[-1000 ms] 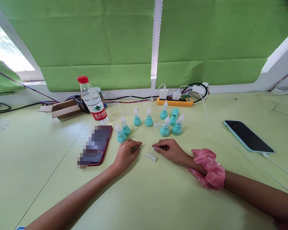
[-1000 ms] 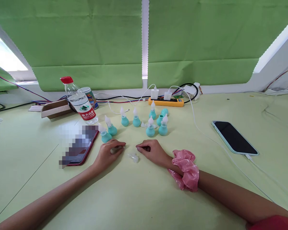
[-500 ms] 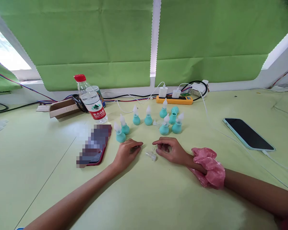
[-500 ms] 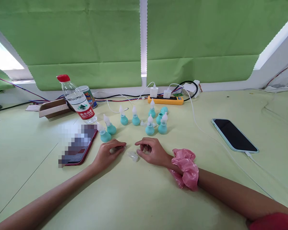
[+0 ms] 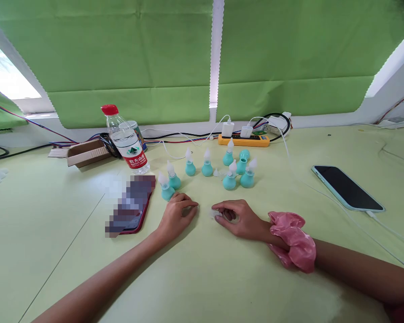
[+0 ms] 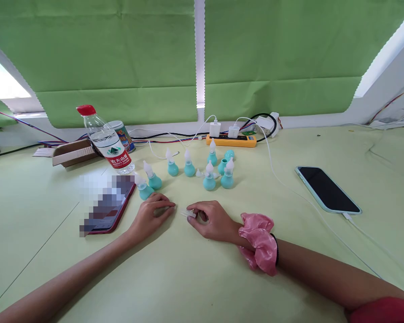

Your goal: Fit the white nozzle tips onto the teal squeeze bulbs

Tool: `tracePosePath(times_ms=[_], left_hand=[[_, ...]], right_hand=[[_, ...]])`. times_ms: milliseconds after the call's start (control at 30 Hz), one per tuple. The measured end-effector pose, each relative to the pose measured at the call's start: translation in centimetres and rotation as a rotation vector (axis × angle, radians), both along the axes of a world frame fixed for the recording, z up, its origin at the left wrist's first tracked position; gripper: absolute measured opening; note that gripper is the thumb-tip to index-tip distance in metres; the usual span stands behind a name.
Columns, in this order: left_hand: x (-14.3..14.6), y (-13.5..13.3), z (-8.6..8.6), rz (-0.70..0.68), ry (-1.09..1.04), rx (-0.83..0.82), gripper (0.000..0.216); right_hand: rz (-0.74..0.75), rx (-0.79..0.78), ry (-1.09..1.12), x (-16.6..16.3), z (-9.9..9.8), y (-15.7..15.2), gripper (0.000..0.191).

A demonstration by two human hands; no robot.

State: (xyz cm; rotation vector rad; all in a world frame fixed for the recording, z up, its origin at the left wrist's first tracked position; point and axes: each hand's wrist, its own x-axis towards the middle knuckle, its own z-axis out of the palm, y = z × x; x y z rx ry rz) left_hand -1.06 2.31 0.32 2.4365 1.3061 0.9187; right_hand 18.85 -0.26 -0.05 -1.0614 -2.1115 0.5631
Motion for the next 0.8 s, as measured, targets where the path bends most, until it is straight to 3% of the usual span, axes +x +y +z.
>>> tracePosePath(times_ms=[133, 267, 333, 467, 600, 800], left_hand=[[0.2, -0.2, 0.3, 0.0, 0.063, -0.039, 0.019], [0.2, 0.0, 0.1, -0.007, 0.1, -0.046, 0.018], [0.2, 0.1, 0.0, -0.035, 0.099, -0.027, 0.018], [0.1, 0.0, -0.2, -0.072, 0.09, 0.018, 0.015], [0.2, -0.2, -0.4, -0.06, 0.1, 0.045, 0.014], [0.1, 0.0, -0.6, -0.006, 0.071, 0.036, 0.012]], right_hand=[[-0.032, -0.075, 0.048, 0.2, -0.1, 0.3, 0.019], [0.011, 0.009, 0.033, 0.3, 0.1, 0.2, 0.022], [0.047, 0.08, -0.047, 0.1, 0.5, -0.5, 0.024], [0.134, 0.158, -0.361, -0.8, 1.1, -2.2, 0.054], [0.24, 0.239, -0.504, -1.5, 1.3, -2.8, 0.044], [0.29, 0.296, -0.522, -3.0, 1.4, -3.2, 0.046]])
